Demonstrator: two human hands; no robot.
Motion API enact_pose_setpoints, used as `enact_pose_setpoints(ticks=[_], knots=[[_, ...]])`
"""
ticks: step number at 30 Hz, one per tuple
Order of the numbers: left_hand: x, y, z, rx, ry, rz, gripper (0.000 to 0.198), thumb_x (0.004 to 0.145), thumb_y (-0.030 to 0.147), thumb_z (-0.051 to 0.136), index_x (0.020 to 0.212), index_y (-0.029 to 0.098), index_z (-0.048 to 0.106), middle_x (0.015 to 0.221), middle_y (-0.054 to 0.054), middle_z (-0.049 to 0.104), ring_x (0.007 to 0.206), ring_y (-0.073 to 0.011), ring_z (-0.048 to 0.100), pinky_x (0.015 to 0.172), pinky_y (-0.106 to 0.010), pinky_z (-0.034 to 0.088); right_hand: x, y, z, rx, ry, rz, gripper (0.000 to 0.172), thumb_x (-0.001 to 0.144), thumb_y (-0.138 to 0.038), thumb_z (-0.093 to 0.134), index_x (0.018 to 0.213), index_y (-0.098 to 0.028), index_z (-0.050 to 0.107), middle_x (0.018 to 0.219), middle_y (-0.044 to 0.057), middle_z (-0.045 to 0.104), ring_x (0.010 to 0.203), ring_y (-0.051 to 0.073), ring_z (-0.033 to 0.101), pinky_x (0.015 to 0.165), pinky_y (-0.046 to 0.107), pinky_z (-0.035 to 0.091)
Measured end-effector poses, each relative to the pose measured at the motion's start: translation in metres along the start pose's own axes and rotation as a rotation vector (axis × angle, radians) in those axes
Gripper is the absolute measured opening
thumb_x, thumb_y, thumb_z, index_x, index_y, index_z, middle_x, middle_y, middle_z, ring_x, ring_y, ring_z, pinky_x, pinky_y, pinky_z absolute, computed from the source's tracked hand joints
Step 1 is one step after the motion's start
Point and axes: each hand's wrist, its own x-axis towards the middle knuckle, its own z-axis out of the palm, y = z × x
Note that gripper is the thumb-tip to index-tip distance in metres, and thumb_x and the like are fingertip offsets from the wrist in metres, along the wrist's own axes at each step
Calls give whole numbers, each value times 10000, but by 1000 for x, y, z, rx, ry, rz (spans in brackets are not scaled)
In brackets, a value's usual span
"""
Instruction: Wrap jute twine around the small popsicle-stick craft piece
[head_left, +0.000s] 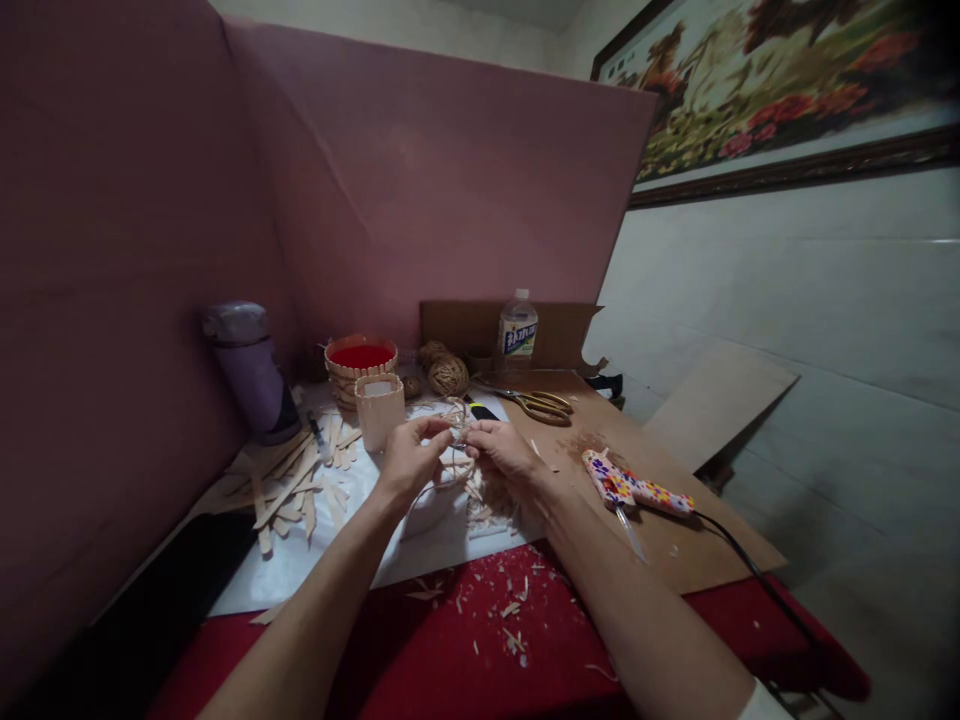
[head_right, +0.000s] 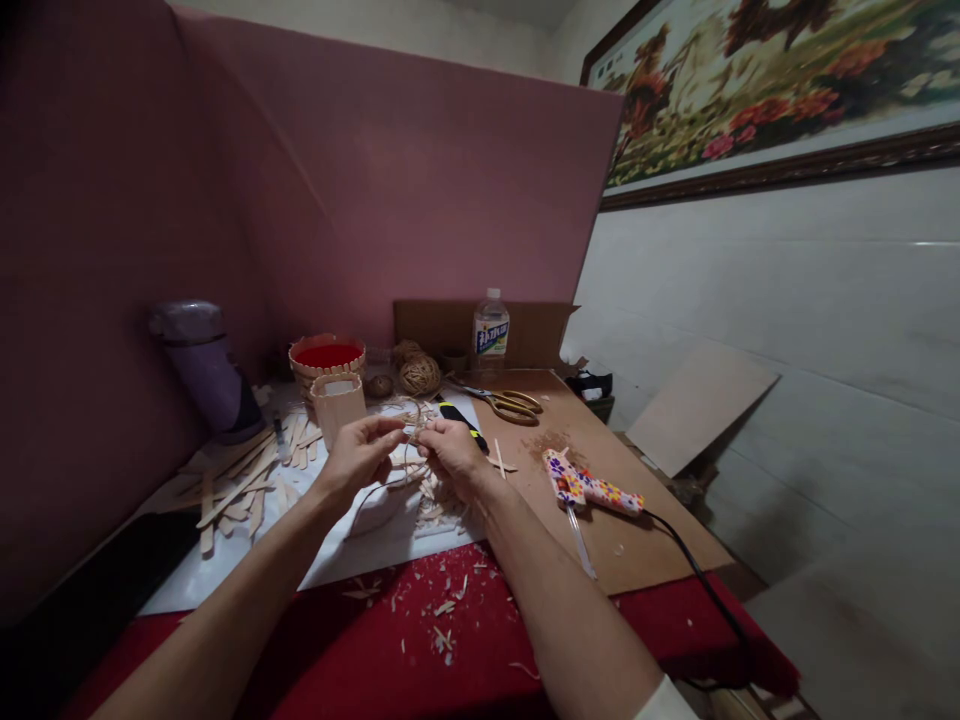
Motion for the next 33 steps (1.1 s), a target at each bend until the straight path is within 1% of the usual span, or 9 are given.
enact_pose_setpoints(ticks=[2,4,6,10,18,20,25,29,33], knots=[[1,-2,0,-144,-152,-109,324,632,362,580,839,113,582,577,-8,570,347,-70,434,342,-191,273,-3,-2,2,-8,-41,13,179,639,-260,550,564,-158,423,435,-71,372,330,23,226,337,200,107],[1,-4,0,-212,-217,-127,288,627,351,586,759,95,582,506,6,526,333,-63,413,329,-185,265,-5,-5,4,-12,-61,29,198,637,-278,566,567,-159,424,443,-68,385,336,25,235,342,201,119],[2,-4,0,-236,-203,-125,256,616,339,598,680,93,575,440,27,472,310,-47,359,315,-178,221,-7,-8,4,-25,-67,36,209,631,-286,576,564,-158,425,443,-69,380,340,25,235,345,198,124],[1,0,-2,-254,-164,-175,228,580,285,626,690,89,591,394,49,425,302,-27,290,322,-171,146,-5,-7,-1,-35,-99,65,192,623,-272,570,564,-160,425,434,-71,368,331,25,216,342,200,105],[4,0,-4,-30,-96,-143,128,536,205,642,584,97,593,384,48,432,309,-18,282,330,-176,172,-1,-2,-6,-58,-140,77,149,613,-221,521,547,-164,401,434,-72,356,322,19,195,335,200,83],[4,1,-4,-17,-111,-170,102,538,184,626,583,102,584,368,53,424,289,-20,274,319,-177,172,-2,-4,-6,-72,-134,81,163,618,-222,516,537,-167,387,433,-75,346,324,20,197,336,202,86],[1,4,-4,-72,-200,-186,34,578,155,542,572,133,517,399,26,488,288,-76,390,310,-194,258,-7,-10,-4,-91,-161,111,148,630,-205,523,556,-166,401,422,-83,332,332,24,181,346,208,82],[1,4,-5,-11,-220,-170,112,631,205,518,549,129,515,305,61,366,266,-49,296,308,-175,192,-9,-14,-3,-101,-160,129,136,627,-202,528,568,-162,412,432,-81,338,341,25,190,347,202,90],[2,4,-6,24,-240,-140,178,644,270,541,566,111,555,313,58,361,292,-40,286,332,-175,171,-8,-13,-5,-111,-152,124,123,617,-173,506,557,-163,398,435,-78,332,347,27,211,343,196,101]])
